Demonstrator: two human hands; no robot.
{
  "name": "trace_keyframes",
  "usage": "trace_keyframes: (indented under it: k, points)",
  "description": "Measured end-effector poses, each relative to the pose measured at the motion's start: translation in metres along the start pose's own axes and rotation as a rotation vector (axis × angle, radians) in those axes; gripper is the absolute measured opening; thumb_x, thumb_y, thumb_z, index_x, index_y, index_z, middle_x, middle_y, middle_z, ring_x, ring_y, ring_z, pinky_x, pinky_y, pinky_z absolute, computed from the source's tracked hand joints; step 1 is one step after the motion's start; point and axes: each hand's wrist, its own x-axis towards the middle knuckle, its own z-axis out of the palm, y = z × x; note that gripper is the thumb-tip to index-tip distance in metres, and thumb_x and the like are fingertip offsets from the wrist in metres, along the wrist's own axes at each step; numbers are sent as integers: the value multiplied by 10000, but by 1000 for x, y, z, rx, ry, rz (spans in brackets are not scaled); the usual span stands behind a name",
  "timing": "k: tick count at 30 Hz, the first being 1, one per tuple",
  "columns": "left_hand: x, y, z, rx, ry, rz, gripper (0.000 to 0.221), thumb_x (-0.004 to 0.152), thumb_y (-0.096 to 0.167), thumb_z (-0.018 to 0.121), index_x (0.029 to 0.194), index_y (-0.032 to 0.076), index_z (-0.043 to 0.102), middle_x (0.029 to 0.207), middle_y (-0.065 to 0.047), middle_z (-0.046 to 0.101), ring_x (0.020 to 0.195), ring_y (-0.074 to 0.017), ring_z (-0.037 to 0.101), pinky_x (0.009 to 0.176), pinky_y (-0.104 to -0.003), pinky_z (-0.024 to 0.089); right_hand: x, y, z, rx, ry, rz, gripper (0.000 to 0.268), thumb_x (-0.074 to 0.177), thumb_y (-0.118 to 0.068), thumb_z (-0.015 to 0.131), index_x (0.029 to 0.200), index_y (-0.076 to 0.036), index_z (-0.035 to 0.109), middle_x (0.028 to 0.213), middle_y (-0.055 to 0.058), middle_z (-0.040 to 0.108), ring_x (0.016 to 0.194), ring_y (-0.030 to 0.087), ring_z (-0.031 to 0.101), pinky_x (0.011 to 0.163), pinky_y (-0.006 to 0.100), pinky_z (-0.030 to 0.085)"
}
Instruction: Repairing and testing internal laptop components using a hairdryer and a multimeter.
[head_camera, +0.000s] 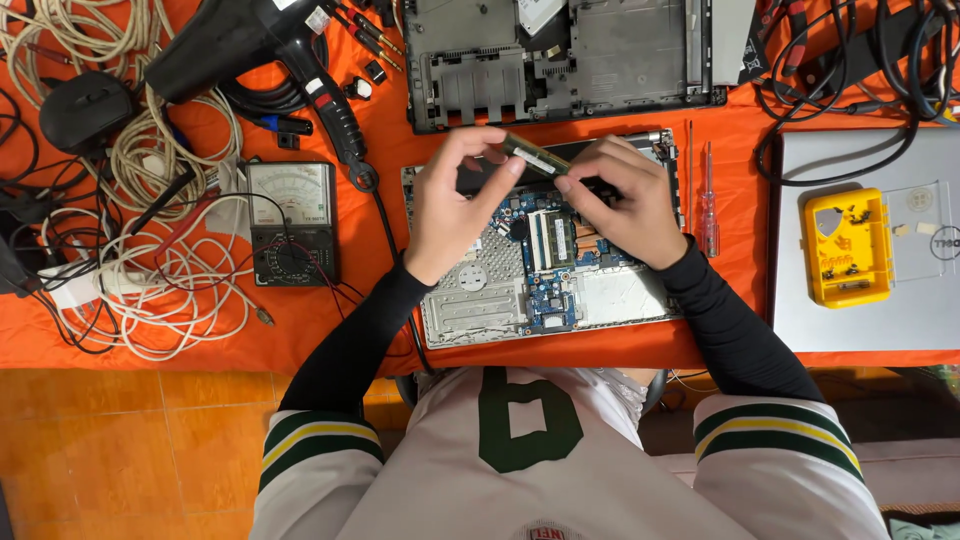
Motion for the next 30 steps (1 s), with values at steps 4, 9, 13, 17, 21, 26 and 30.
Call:
trace_keyframes:
  k: [4, 9, 13, 17, 21, 26, 30]
  points:
    - [-2, 16, 0, 181, -4, 121, 497, 963, 204, 817, 1379, 32, 607, 1195, -28, 699, 1080, -111, 681, 944, -255, 539, 1, -13, 0, -96, 59, -144, 154, 922, -88, 817, 980, -3, 704, 957, 87, 684, 904, 247, 648, 836, 357, 484]
    - [-4, 6, -1, -127, -295, 112, 636, 989, 202, 802, 1531, 50, 506, 1390, -71, 638, 1217, -147, 629, 1024, -273, 518, 1, -18, -1, -238, 55, -347, 274, 847, -159, 896, 1024, -26, 734, 1114, 92, 661, 1042, 278, 643, 896, 397, 488]
    - [-6, -1, -1, -397, -405, -20, 568, 1088, 291, 680, 1558, 57, 463, 1365, -55, 660, 1234, -139, 621, 1102, -292, 502, -5, -7, 0, -217, 86, -315, 326, 863, -160, 897, 1100, -36, 711, 1191, 100, 641, 1094, 281, 630, 927, 401, 495]
    - [-7, -14, -3, -344, -410, -106, 625, 1145, 509, 387, 1415, -10, 607, 1325, -100, 689, 1228, -167, 633, 1117, -339, 489, -8, -4, 2, -105, 111, -198, 425, 935, -158, 876, 1242, 4, 631, 1242, 130, 610, 1112, 280, 631, 945, 372, 518]
    - [-3, -9, -2, -393, -426, -185, 756, 1133, 562, 293, 1280, -73, 675, 1271, -163, 724, 1208, -205, 663, 1147, -366, 475, -7, -5, 2, -99, 102, -149, 416, 941, -108, 853, 1276, 25, 646, 1201, 140, 641, 1056, 274, 641, 907, 358, 527]
    - [3, 0, -3, -322, -411, -194, 763, 1132, 550, 266, 1203, -72, 703, 1188, -148, 759, 1177, -204, 705, 1119, -338, 491, -5, -5, 1, -97, 101, -136, 426, 930, -99, 853, 1288, 22, 657, 1115, 136, 669, 986, 251, 637, 863, 343, 517]
    - [3, 1, -3, -281, -351, -178, 691, 1126, 522, 333, 1199, -55, 706, 1128, -143, 774, 1127, -199, 732, 1082, -324, 518, -5, -3, 2, -52, 101, -101, 395, 945, -66, 835, 1291, 19, 665, 1021, 108, 676, 918, 218, 640, 816, 319, 517]
